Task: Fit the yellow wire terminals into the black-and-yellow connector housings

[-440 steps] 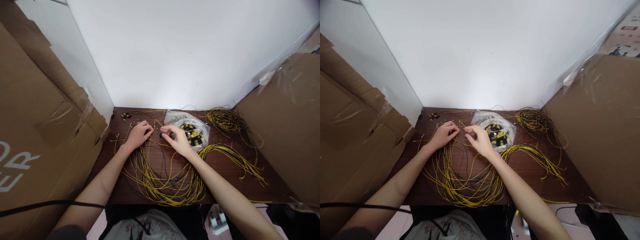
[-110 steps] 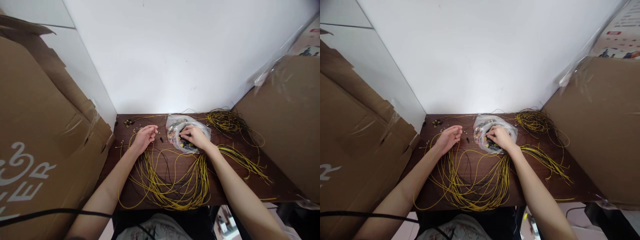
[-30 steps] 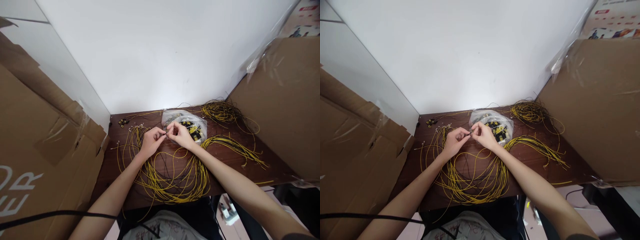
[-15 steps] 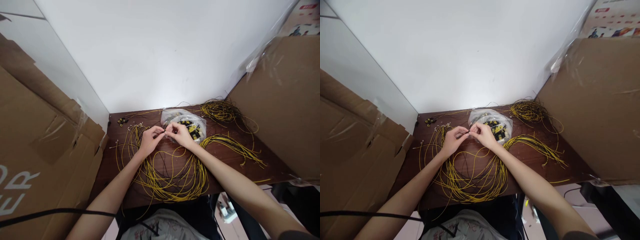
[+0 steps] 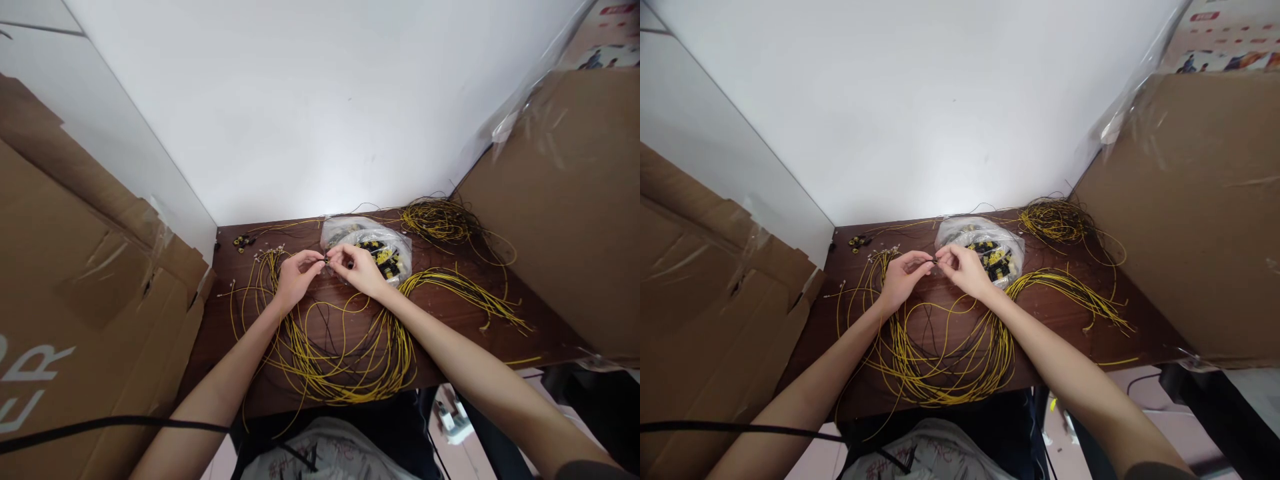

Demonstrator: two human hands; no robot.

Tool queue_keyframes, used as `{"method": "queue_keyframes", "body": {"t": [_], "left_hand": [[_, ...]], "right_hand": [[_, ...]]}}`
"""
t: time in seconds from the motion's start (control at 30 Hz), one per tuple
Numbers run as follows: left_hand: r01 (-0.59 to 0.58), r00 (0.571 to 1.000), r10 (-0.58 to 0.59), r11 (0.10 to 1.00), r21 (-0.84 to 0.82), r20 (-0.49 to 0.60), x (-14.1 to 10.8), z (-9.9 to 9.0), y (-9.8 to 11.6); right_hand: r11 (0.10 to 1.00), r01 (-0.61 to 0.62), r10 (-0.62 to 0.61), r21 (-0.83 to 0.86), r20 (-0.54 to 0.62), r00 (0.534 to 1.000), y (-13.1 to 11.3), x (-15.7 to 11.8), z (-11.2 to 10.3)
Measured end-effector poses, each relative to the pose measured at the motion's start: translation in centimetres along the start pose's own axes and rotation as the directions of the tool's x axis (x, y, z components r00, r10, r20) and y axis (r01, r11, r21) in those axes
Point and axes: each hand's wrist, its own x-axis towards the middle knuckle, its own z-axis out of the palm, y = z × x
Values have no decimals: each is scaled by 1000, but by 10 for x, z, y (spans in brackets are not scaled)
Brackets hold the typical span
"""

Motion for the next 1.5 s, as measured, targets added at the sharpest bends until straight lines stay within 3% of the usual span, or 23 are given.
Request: {"method": "queue_keyframes", "body": {"t": [0.33, 0.63, 0.93, 1.17, 1.3, 1.5], "left_hand": [[-67, 998, 65, 993, 93, 22, -2, 0, -3], [-178, 984, 173, 963, 202, 44, -3, 0, -1], [-208, 978, 195, 950, 233, 76, -4, 0, 1], [-280, 960, 253, 897, 343, 120, -6, 0, 3], [-256, 966, 234, 914, 313, 107, -7, 1, 4], [-124, 992, 122, 980, 155, 22, -4, 0, -1]], "right_hand": [[999, -46, 46, 16, -27, 999, -1, -1, 0], [999, -29, 29, 25, 15, 999, -1, -2, 1], [996, -82, 82, -21, -7, 997, -1, -2, 1], [993, -116, 115, -15, -8, 993, -3, -2, 1], [992, -116, 115, 55, 11, 993, -4, -2, 2], [989, -101, 101, 109, 2, 995, -2, -2, 1]]}}
